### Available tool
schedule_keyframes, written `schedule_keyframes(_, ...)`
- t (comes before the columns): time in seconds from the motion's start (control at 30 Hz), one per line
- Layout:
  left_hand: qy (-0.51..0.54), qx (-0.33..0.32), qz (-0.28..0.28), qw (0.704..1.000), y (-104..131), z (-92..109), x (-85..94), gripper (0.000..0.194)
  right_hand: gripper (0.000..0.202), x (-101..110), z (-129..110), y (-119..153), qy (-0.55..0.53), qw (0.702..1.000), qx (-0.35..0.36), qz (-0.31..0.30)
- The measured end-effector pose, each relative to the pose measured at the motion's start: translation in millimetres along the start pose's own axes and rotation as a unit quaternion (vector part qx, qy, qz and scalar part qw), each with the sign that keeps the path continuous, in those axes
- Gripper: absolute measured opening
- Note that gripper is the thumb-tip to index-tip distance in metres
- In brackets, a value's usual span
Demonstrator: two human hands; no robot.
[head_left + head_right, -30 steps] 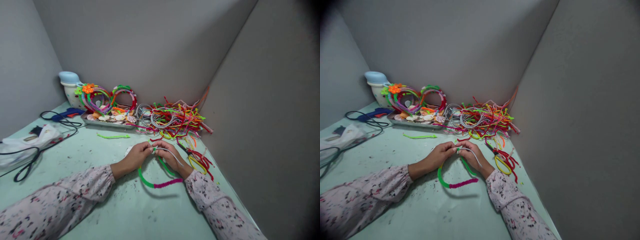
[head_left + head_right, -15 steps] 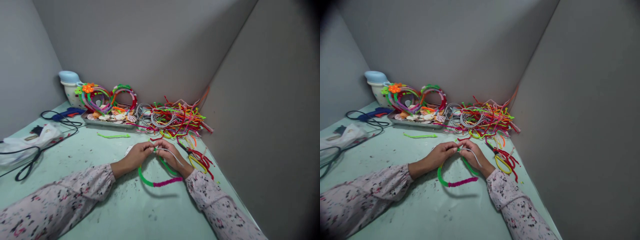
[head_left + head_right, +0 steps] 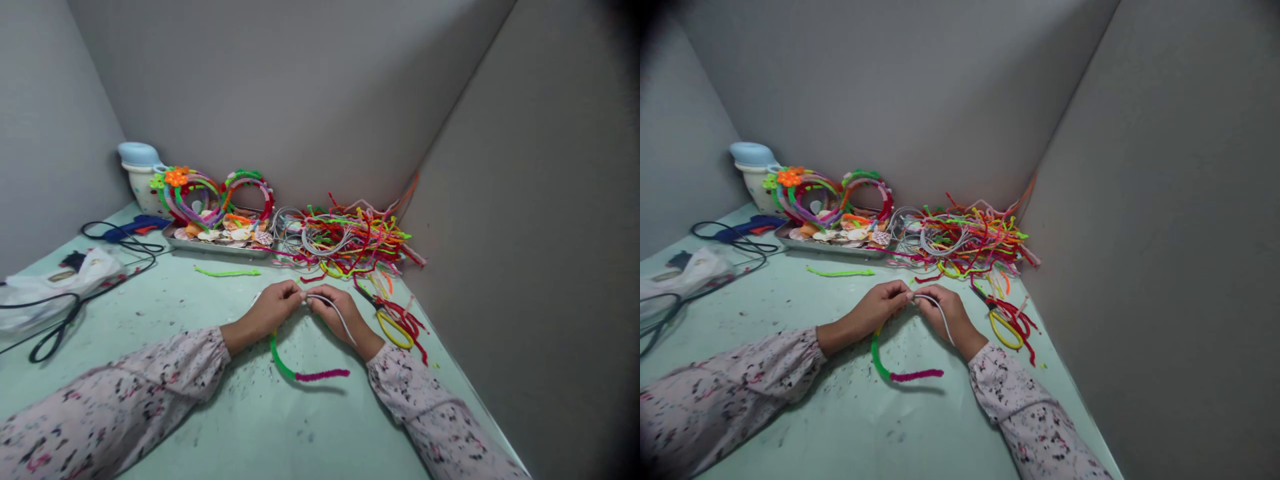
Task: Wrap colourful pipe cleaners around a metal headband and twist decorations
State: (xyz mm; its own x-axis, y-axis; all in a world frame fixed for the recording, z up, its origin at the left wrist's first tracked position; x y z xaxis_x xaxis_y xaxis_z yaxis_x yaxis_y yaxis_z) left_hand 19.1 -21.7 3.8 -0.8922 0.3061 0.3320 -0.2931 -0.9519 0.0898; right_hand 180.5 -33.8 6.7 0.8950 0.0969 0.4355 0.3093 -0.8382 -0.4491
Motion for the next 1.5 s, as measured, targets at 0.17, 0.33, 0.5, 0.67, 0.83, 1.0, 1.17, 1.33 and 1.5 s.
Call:
schedule_keyframes(0.17,-0.029,-0.002,0.018,0.999,1.1,3.0,0.4,0.027,0.014,1.7,-4.0,0.8,0.067,0.996,0.053,-0.012)
schedule_keyframes(0.33,-0.031,-0.002,0.011,0.999,-0.7,-1.1,0.2,0.028,0.014,3.5,-6.9,0.8,0.112,0.99,0.086,-0.022)
schedule_keyframes(0.5,-0.004,-0.004,-0.015,1.0,-3.6,-6.1,-0.4,0.026,0.014,4.6,-8.1,0.9,0.133,0.984,0.114,-0.031)
schedule_keyframes(0.67,0.033,-0.007,-0.019,0.999,-5.5,-8.4,-1.0,0.019,0.012,4.9,-7.1,1.6,0.154,0.98,0.119,-0.029)
schedule_keyframes(0.83,0.048,-0.004,-0.024,0.999,-5.1,-8.2,-1.3,0.019,0.012,4.4,-6.4,2.4,0.186,0.971,0.14,-0.047)
schedule_keyframes(1.0,0.079,0.023,-0.053,0.995,-4.5,-4.5,-1.4,0.019,0.014,5.5,-7.3,2.8,0.206,0.96,0.183,-0.057)
schedule_keyframes(1.17,0.11,0.044,-0.064,0.991,-6.1,-3.7,-1.7,0.019,0.015,5.5,-7.3,3.7,0.22,0.951,0.21,-0.059)
schedule_keyframes(1.33,0.125,0.062,-0.078,0.987,-6.6,-5.2,-1.7,0.021,0.014,6.0,-7.9,3.4,0.213,0.951,0.221,-0.049)
schedule_keyframes(1.5,0.129,0.055,-0.08,0.987,-6.5,-5.2,-0.2,0.025,0.015,8.0,-10.5,3.4,0.199,0.954,0.22,-0.043)
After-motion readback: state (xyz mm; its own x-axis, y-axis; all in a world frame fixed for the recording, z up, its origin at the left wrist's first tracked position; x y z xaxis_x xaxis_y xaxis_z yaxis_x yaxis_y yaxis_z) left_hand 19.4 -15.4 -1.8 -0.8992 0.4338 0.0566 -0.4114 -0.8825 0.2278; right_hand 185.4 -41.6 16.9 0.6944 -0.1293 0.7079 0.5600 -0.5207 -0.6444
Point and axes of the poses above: each hand's wrist, its own y-axis away from the middle knuckle, its own x-axis out of the back of the hand, z = x × y, the point moved 3 cm from there along -y, towards the middle knuckle, and after that the axes turned 8 degrees about x, right-handed, at the moved point
